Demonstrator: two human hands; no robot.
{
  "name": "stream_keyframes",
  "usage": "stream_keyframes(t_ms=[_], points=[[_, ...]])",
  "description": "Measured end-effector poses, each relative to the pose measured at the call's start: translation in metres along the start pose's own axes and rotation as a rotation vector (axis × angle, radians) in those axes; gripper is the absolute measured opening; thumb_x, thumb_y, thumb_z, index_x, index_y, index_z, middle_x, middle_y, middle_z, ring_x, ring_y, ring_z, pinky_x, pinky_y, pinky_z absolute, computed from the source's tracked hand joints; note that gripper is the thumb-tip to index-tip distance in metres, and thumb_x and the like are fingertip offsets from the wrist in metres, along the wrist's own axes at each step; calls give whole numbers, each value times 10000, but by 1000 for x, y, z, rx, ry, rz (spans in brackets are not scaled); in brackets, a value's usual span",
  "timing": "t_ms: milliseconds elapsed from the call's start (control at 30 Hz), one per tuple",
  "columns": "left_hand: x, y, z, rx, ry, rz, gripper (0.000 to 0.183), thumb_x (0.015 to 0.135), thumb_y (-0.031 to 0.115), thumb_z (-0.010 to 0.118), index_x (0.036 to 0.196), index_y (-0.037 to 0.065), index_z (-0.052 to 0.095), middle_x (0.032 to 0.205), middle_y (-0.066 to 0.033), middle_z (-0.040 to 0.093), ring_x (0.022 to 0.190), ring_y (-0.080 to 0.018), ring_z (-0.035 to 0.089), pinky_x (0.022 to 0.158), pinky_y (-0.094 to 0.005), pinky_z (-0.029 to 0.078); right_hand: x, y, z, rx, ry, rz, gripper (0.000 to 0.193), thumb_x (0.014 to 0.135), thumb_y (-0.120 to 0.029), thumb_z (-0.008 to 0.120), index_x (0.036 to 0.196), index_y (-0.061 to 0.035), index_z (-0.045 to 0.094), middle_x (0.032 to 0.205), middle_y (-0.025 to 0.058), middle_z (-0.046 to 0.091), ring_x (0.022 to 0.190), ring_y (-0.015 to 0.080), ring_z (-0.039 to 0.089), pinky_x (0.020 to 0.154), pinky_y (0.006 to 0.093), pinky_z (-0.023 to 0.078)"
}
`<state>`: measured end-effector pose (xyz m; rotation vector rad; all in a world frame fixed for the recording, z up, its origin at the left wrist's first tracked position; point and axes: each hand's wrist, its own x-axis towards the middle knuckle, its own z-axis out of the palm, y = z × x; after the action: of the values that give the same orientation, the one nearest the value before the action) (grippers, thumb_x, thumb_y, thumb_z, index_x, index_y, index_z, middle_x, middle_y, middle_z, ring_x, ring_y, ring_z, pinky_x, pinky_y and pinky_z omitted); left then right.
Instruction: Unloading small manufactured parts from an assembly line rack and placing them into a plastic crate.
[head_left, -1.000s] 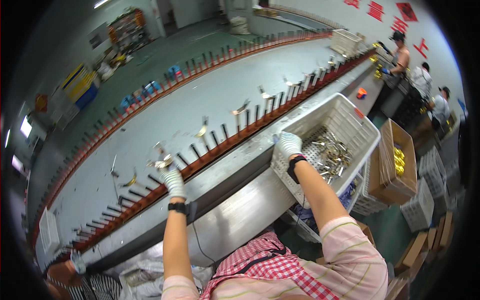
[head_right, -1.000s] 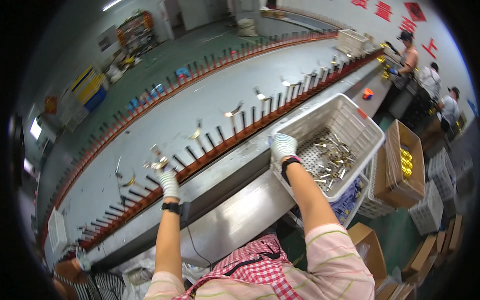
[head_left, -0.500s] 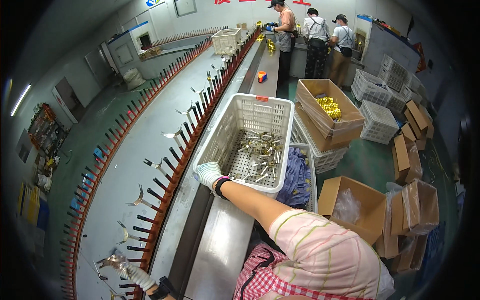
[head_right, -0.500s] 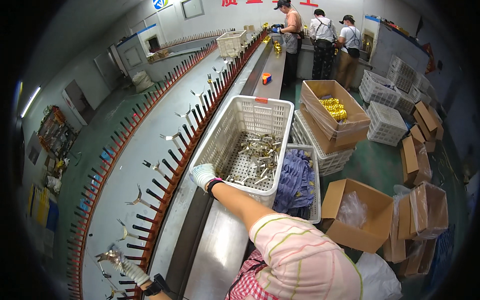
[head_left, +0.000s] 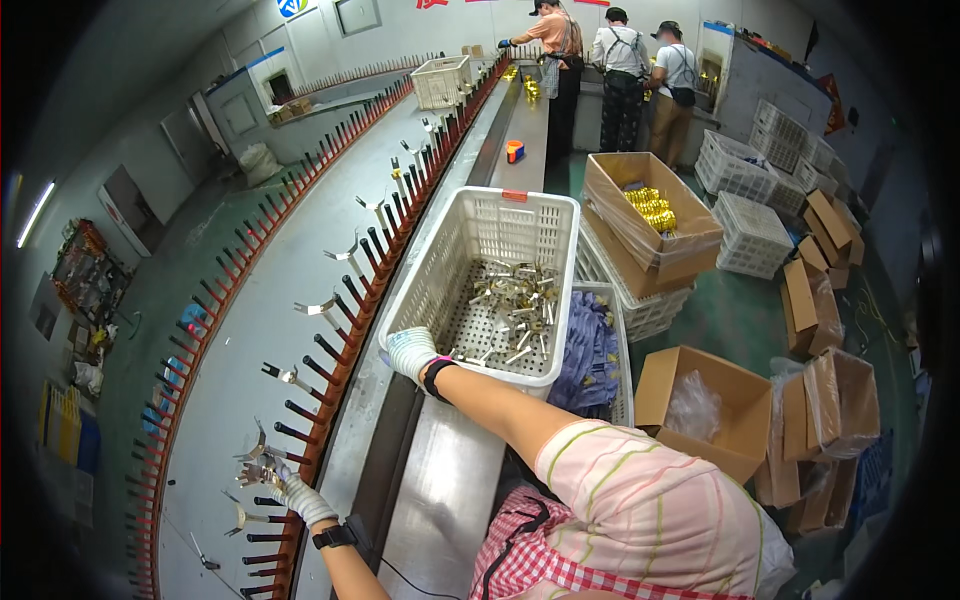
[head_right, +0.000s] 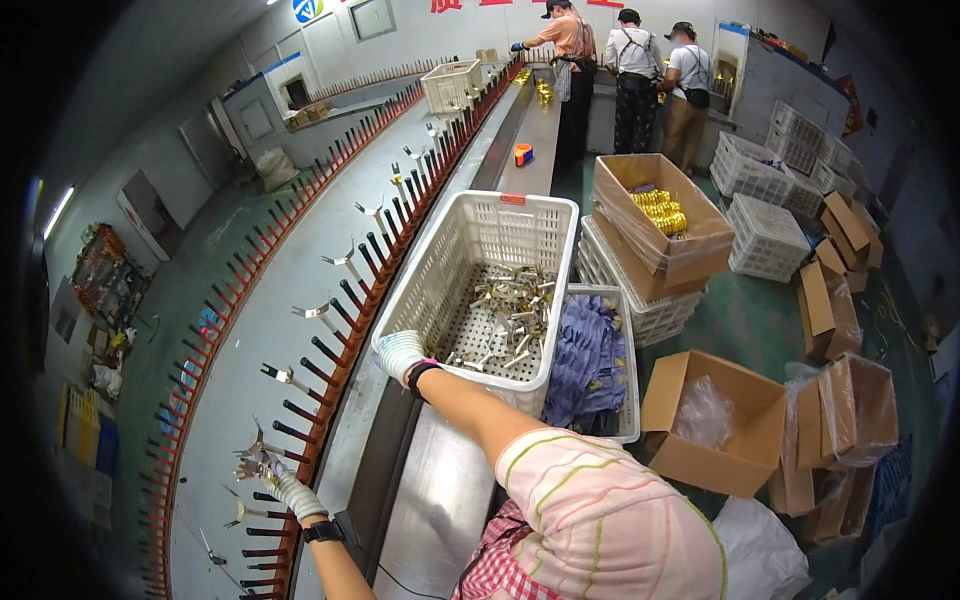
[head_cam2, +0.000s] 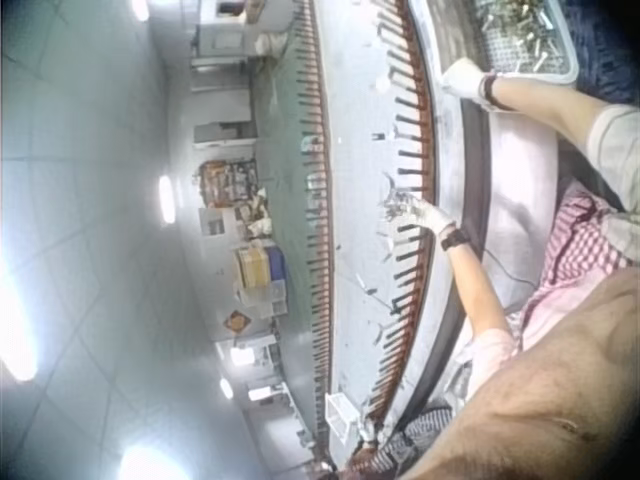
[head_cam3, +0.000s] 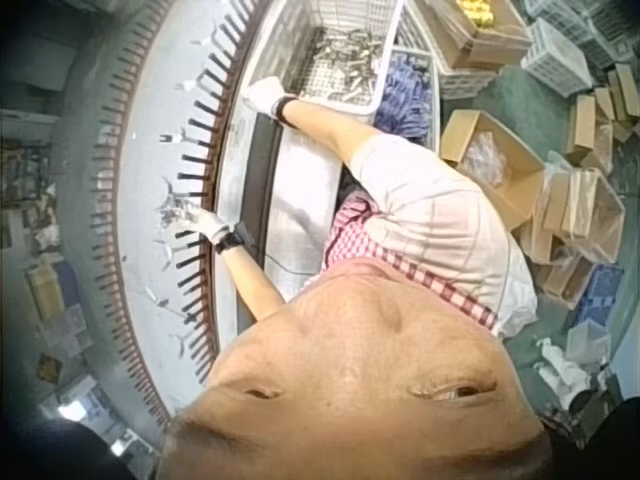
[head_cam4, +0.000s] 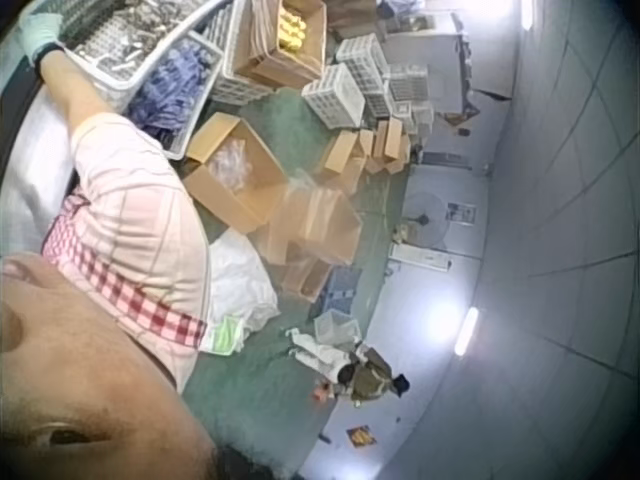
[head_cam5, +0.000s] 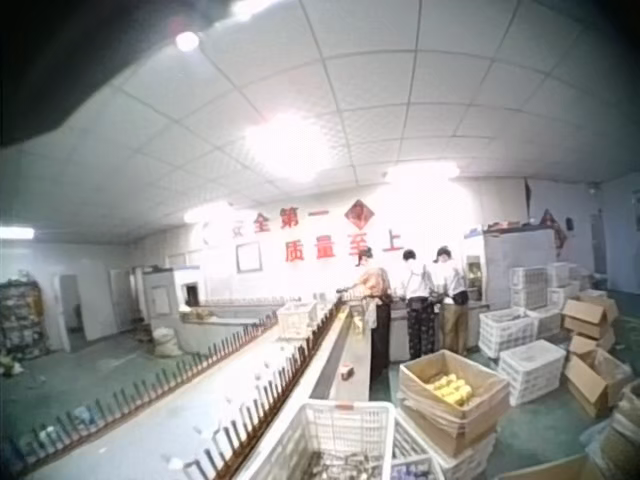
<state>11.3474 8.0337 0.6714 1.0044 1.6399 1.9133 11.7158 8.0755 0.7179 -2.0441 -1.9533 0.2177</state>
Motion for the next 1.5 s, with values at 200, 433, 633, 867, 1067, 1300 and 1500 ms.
stream_keyframes(t_ms=[200, 433, 633, 867, 1067, 1300, 1500], points=[[-11, 64, 23, 537, -8, -54, 509, 811, 158, 595, 1241, -12, 382, 1201, -169, 480, 1012, -233, 497, 885, -332, 396, 30, 23, -27, 38, -75, -30, 296, 771, -339, 515, 779, -61, 614, 700, 136, 633, 631, 297, 624, 531, 430, 474], [-32, 100, 59, 127, 7, 111, 344, 849, 146, 519, 1180, 68, 462, 973, -23, 512, 745, -118, 461, 624, -274, 415, 43, 80, -82, -43, -135, -8, 237, 779, -215, 479, 848, -79, 660, 811, 148, 639, 765, 276, 634, 634, 396, 495], [-26, 131, 57, 348, 232, 320, 169, 840, 176, 525, 916, 27, 542, 685, -6, 507, 560, -123, 460, 494, -239, 384, 54, 70, -70, -28, -190, 9, 403, 835, -415, 434, 865, -59, 620, 814, 165, 629, 773, 306, 614, 658, 411, 482], [-63, 107, 97, 117, 43, 335, 176, 853, 101, 499, 1015, 33, 503, 872, -21, 545, 707, -108, 537, 594, -233, 473, 73, 87, -44, -33, -260, 44, 421, 842, -412, 415, 882, -37, 601, 847, 177, 622, 789, 319, 604, 692, 418, 476], [-90, 74, 125, 28, -307, 133, 213, 828, 100, 560, 1030, 38, 534, 925, -35, 599, 755, -134, 566, 660, -246, 463, 72, 86, -47, -29, -221, 14, 371, 838, -397, 436, 901, -72, 604, 839, 145, 631, 788, 297, 610, 688, 402, 477], [-49, 27, 210, 266, -236, 239, 355, 772, 114, 634, 1104, 89, 510, 776, 37, 562, 485, -49, 425, 409, -206, 366, 128, 137, -51, 25, -238, -11, 409, 833, -404, 441, 872, -36, 616, 810, 171, 629, 769, 312, 610, 675, 411, 480], [-47, 31, 264, -218, -261, 98, 344, 811, 20, 527, 1148, 23, 456, 1095, -73, 541, 916, -156, 530, 781, -271, 464, 158, 179, -58, 17, -228, 8, 420, 836, -410, 421, 848, -47, 632, 787, 164, 632, 751, 302, 617, 660, 413, 480]])
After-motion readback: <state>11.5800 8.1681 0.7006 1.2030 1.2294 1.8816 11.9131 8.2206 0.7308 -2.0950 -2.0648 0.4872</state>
